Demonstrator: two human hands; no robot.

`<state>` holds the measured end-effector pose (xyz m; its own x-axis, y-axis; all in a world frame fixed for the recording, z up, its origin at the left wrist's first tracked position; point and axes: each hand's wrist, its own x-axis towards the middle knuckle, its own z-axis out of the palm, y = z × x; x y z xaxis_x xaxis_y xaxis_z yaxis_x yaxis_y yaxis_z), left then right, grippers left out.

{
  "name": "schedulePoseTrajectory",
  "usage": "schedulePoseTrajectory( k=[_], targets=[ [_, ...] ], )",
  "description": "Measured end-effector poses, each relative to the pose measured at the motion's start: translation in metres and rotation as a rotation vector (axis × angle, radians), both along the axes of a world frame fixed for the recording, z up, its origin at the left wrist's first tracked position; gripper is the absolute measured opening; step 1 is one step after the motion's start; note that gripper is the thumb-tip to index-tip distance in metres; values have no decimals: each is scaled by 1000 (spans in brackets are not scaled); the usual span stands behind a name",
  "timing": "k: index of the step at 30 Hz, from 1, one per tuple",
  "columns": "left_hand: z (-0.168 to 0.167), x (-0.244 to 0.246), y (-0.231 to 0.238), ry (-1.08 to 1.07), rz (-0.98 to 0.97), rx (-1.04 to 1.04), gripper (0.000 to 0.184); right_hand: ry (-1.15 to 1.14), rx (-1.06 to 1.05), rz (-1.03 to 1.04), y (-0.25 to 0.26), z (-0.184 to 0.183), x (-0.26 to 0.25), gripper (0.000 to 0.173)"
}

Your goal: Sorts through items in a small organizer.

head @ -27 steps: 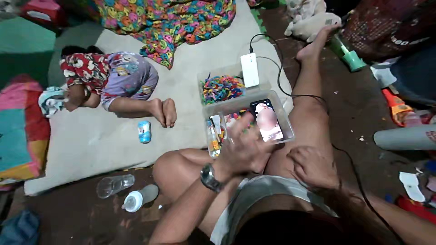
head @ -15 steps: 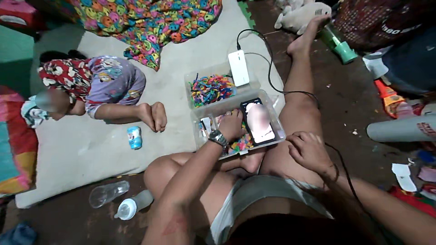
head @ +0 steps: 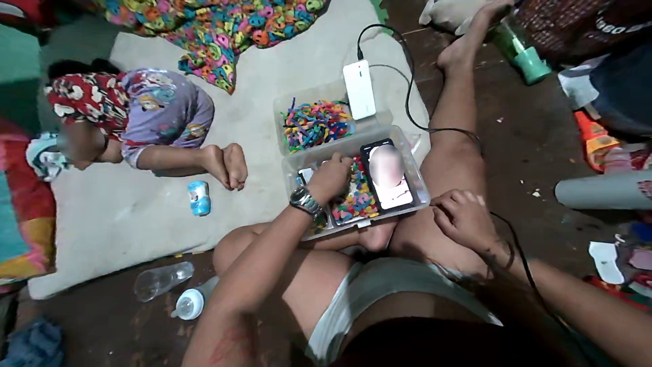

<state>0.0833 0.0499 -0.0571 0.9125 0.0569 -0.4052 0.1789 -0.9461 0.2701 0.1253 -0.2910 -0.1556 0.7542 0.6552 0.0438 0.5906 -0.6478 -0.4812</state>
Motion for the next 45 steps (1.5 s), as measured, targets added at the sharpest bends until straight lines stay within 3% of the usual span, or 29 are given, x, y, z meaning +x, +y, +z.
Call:
schedulePoseTrajectory(
  k=[3,4,6,8,10,12,14,16,19,23,25,28,34,40,45],
  targets=[
    [3,-2,3,100,-225,-48,30,-4,5,-6,0,-2,0,44],
    [1,-5,4,239,-348,-75,25,-5,0,-3,1,-1,0,44],
    [-10,-11,2,503,-520,-43,35,-2,-9,5,2,0,1,44],
    [-17,-16,2,435,-444,41,35,-2,-6,6,3,-1,2,44],
    [-18,-16,5,150,-313,121,25,-1,8,-1,3,-1,1,44],
    [-13,-11,8,37,-284,116,28,-1,11,-3,2,-1,1,42],
    [-5,-11,10,110,-362,-10,27,-11,17,-9,1,-1,2,41],
    [1,-14,7,345,-474,-149,27,-10,13,-6,2,-1,2,41],
    [-7,-19,4,514,-488,-124,40,-10,9,5,3,-1,3,41],
    [-7,-13,16,196,-256,-108,23,-20,28,-11,3,-2,4,40],
    [-2,-7,19,61,-182,-154,20,-35,37,-19,3,-3,4,40],
    [-7,0,10,-73,-167,-67,23,-28,31,-14,4,-3,5,40],
    [-26,20,-6,-11,-236,83,22,-27,36,-25,3,-4,4,40],
    [-14,17,11,-87,-47,-169,22,-49,63,-32,2,-7,4,40],
    [-23,12,4,-42,-189,-2,22,-18,29,-10,3,-3,6,39]
  ],
)
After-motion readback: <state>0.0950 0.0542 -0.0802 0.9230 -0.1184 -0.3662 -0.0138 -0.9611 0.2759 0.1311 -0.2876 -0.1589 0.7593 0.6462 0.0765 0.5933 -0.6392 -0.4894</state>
